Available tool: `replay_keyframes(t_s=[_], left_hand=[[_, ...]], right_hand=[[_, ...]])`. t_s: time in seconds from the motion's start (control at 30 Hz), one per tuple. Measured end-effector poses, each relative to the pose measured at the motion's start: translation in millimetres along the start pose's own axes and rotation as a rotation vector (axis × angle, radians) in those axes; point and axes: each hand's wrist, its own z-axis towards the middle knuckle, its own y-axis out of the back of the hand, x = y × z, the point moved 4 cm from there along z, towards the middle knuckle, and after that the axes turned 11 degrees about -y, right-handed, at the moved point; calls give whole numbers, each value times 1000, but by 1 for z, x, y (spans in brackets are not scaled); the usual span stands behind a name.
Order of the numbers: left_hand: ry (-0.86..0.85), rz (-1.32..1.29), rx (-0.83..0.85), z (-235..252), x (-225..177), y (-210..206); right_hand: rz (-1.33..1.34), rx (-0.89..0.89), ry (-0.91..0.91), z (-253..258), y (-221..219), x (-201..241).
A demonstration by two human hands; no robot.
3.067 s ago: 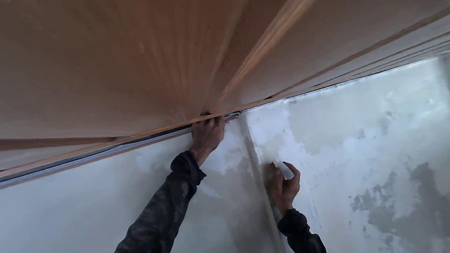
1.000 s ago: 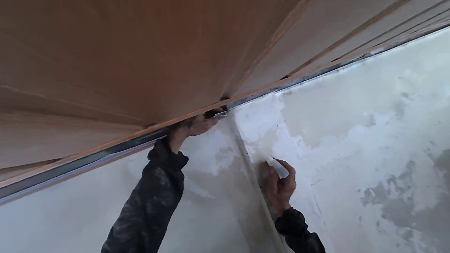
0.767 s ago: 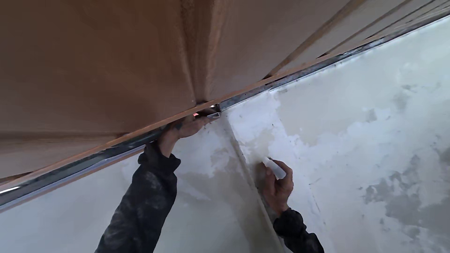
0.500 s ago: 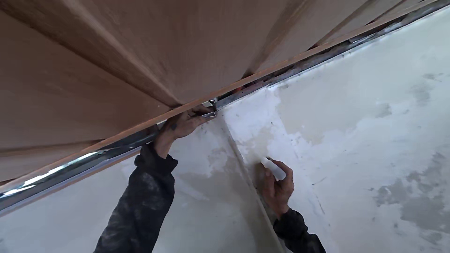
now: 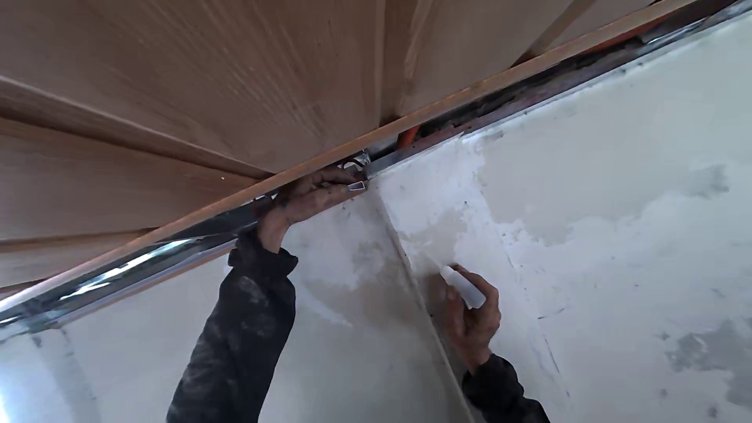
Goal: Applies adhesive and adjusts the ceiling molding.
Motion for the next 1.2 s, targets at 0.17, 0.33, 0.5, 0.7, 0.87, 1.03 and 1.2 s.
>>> replay_keyframes(t_s=[0.17,0.33,0.5,0.7,0.87,1.03,1.2], left_hand=[[26,-17,-1,2,0,0],[28,1,-16,2,2,1],[-3,-44,-12,0,8,2],[31,-39,-22,0,3,2],[47,-39,-29,1,4,3],[-12,-78,-27,-1,6,-1],[47,-44,-15,-1,4,1]], right_hand=[[26,4,10,1,0,-2],[50,8,4,2,0,-1],[36,15,0,1,1,-1],[42,1,9,2,0,-2],[41,3,13,2,0,-2],[45,-9,-11,3,2,-1],[103,-23,-81,15,6,10]])
